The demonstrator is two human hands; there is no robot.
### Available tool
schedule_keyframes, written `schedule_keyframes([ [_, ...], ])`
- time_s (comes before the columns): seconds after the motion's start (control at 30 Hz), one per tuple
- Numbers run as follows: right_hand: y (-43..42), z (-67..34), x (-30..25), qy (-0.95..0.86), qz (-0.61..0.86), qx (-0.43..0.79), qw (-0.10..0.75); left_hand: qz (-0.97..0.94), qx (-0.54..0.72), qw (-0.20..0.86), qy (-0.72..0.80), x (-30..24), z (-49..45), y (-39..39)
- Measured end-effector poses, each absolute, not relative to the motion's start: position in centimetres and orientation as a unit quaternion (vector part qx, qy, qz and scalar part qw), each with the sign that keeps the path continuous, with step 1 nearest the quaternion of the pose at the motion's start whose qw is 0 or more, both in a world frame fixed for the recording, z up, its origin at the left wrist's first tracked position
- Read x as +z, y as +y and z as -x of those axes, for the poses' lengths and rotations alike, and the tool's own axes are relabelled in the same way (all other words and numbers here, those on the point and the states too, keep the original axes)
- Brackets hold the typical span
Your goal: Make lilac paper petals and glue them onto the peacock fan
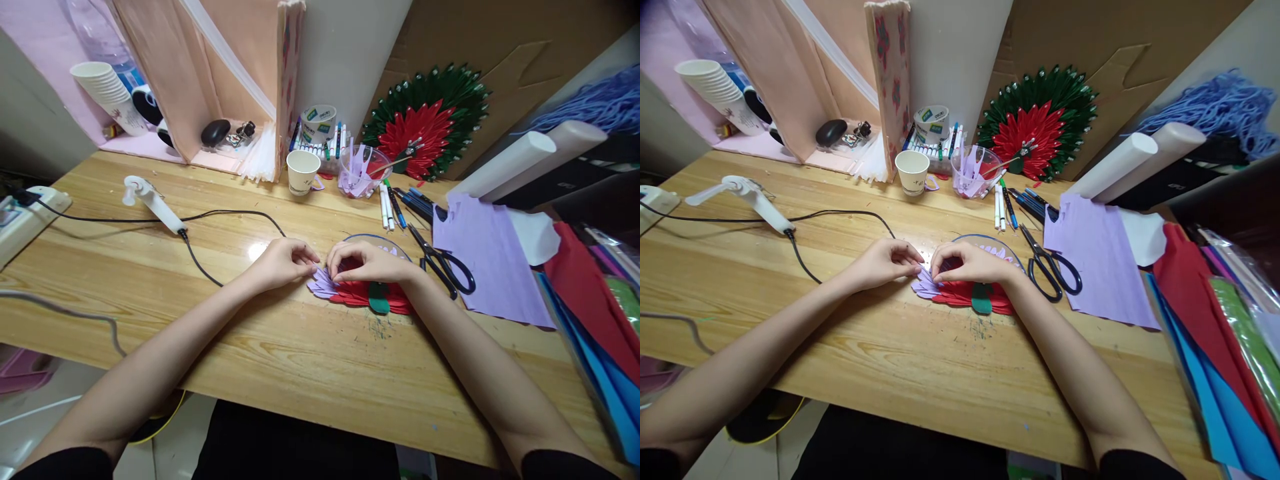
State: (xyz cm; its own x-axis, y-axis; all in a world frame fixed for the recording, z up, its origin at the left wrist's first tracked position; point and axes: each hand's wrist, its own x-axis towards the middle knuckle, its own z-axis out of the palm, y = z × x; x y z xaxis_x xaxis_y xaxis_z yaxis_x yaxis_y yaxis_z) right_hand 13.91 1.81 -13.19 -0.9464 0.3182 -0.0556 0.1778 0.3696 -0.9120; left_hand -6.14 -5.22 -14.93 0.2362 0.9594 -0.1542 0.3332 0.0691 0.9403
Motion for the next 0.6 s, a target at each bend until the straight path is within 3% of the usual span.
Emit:
schedule_keyframes([
  [0.6, 1.52, -13.85, -13.15, -0.829, 0.182, 0.526, 0.059, -0.622, 0.308, 0.471, 0.544, -14.99, 5.47, -5.76],
])
